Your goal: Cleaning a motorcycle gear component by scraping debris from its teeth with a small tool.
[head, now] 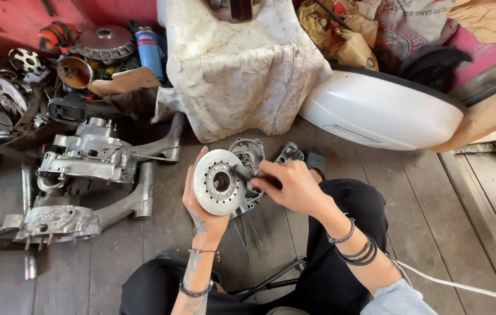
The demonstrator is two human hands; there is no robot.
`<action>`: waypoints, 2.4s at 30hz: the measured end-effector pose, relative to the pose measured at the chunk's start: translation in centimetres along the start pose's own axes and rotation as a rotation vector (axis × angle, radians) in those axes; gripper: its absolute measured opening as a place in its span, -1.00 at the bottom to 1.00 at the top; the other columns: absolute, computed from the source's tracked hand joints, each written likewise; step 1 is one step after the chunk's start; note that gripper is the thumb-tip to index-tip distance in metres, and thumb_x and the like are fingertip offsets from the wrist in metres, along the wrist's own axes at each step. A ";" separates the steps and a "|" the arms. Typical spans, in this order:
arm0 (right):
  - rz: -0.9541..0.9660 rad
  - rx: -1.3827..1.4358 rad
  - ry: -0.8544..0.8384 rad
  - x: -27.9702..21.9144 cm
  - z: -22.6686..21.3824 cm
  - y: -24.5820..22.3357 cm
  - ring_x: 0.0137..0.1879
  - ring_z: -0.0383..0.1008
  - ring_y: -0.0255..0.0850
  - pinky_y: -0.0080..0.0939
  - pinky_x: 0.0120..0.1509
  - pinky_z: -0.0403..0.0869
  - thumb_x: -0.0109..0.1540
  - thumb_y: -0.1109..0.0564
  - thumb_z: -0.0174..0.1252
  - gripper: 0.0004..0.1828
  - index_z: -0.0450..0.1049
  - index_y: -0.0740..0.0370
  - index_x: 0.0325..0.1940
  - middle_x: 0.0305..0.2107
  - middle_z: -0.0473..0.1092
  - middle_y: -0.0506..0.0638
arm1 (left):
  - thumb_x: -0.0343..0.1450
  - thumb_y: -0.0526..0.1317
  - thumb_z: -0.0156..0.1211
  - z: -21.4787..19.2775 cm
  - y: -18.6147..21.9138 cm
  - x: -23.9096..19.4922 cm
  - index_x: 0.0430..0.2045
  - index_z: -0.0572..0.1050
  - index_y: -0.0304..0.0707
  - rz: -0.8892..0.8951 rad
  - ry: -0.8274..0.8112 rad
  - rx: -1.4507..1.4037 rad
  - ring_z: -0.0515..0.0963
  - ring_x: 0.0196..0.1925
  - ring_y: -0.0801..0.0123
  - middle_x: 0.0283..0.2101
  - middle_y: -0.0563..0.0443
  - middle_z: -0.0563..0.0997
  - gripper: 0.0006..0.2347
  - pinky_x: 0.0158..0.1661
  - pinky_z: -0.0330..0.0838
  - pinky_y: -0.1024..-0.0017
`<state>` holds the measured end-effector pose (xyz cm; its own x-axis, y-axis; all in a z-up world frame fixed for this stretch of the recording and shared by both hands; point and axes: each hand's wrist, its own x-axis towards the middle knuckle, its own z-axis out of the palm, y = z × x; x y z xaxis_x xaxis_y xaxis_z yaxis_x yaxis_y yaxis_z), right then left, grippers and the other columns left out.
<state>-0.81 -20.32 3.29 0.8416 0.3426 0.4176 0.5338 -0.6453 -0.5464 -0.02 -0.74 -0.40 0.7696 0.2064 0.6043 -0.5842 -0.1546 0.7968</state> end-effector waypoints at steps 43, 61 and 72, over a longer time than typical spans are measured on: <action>0.190 0.289 0.083 -0.5 1.4 0.3 -0.71 0.29 -0.26 -0.38 -0.51 0.34 0.24 0.17 0.29 -0.81 0.49 0.18 -0.46 -0.83 0.39 -0.04 | 0.24 -0.37 0.54 -0.3 2.3 1.0 0.16 0.47 -0.37 -0.019 -0.120 -0.006 0.57 -0.25 0.40 -0.24 -0.06 0.51 -0.43 0.00 0.50 0.42; 0.089 0.282 0.186 0.0 1.7 -1.2 -0.43 0.60 -0.04 -0.19 -0.34 0.49 0.18 0.16 0.34 -0.91 0.56 0.12 -0.39 -0.58 0.56 -0.01 | 0.32 -0.28 0.33 -0.8 3.2 1.4 0.07 0.43 -0.32 -0.069 -0.467 0.030 0.63 -0.21 -0.17 -0.13 -0.14 0.51 -0.58 -0.11 0.55 0.04; 0.030 0.352 0.112 0.1 2.9 -2.9 -0.60 0.52 -0.05 -0.19 -0.46 0.44 0.20 0.19 0.30 -0.90 0.53 0.15 -0.41 -0.67 0.51 0.04 | 0.23 -0.22 0.24 -1.5 1.6 1.1 0.16 0.36 -0.29 -0.171 -0.468 0.087 0.58 -0.17 -0.18 -0.08 -0.12 0.44 -0.46 -0.17 0.50 -0.01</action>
<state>-2.03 -16.43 2.76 0.8536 0.2375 0.4635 0.5208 -0.3732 -0.7678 -0.45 0.66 1.52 0.8971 -0.2167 0.3851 -0.4313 -0.2400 0.8697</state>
